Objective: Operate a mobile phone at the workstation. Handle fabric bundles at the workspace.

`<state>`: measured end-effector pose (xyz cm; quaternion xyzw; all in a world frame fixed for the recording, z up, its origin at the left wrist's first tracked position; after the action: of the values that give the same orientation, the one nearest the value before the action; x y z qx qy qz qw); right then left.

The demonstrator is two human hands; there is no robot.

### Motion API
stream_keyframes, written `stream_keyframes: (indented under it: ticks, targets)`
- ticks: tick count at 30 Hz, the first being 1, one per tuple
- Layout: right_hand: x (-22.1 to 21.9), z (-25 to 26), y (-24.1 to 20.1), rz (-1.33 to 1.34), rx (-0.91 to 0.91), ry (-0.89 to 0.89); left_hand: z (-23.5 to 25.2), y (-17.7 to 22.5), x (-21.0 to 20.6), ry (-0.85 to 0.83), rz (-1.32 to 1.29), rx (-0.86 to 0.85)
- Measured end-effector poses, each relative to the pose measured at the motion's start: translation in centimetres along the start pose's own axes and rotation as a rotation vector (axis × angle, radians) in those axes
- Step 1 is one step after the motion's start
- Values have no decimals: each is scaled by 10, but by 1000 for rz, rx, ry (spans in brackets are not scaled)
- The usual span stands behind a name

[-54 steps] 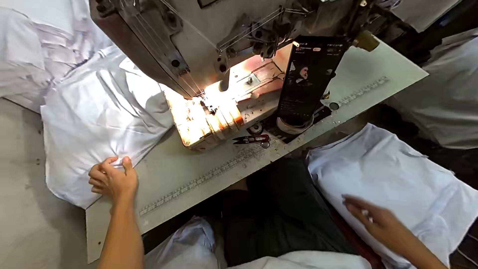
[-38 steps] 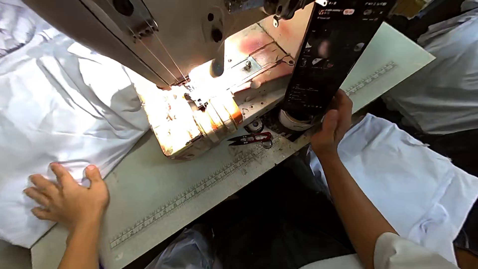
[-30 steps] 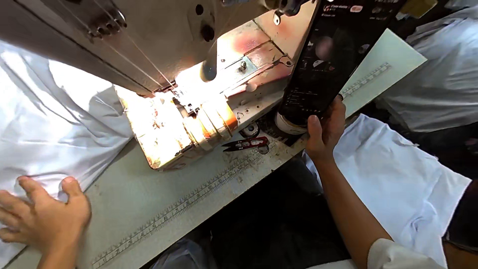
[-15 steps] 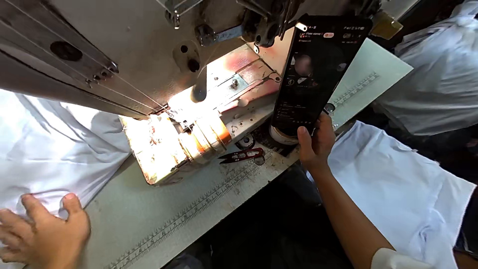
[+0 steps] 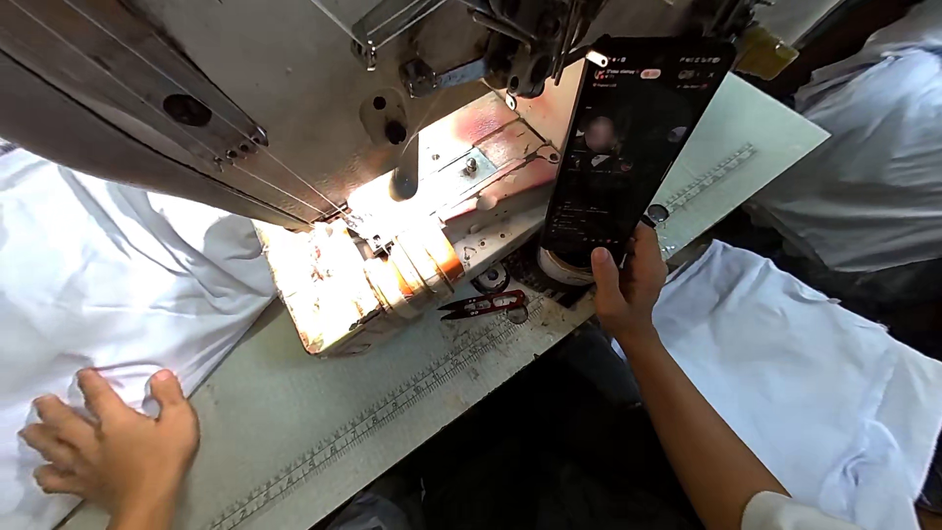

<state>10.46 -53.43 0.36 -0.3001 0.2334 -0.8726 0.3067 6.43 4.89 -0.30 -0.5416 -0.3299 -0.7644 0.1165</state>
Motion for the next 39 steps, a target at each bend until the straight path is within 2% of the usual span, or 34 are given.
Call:
stream_keyframes:
  ticks: [12, 20, 39]
  targets:
    - [-1, -2, 1, -27, 15, 2, 1, -1, -1, -6, -9, -33]
    - [1, -5, -5, -165, 135, 134, -1, 0, 0, 13, 11, -26]
    - [2, -6, -9, -231, 159, 149, 0, -2, -1, 3, 2, -17]
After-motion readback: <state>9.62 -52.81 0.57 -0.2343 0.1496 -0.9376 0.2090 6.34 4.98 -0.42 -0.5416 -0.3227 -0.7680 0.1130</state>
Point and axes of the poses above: each hand's wrist, its own z-axis towards the middle knuckle, its own x-axis out of the back of the hand, y = z × x, the point moved 7 cm from there along z, towards the middle knuckle, and after that the axes turned 10 degrees about -z, right-handed, at the moved point
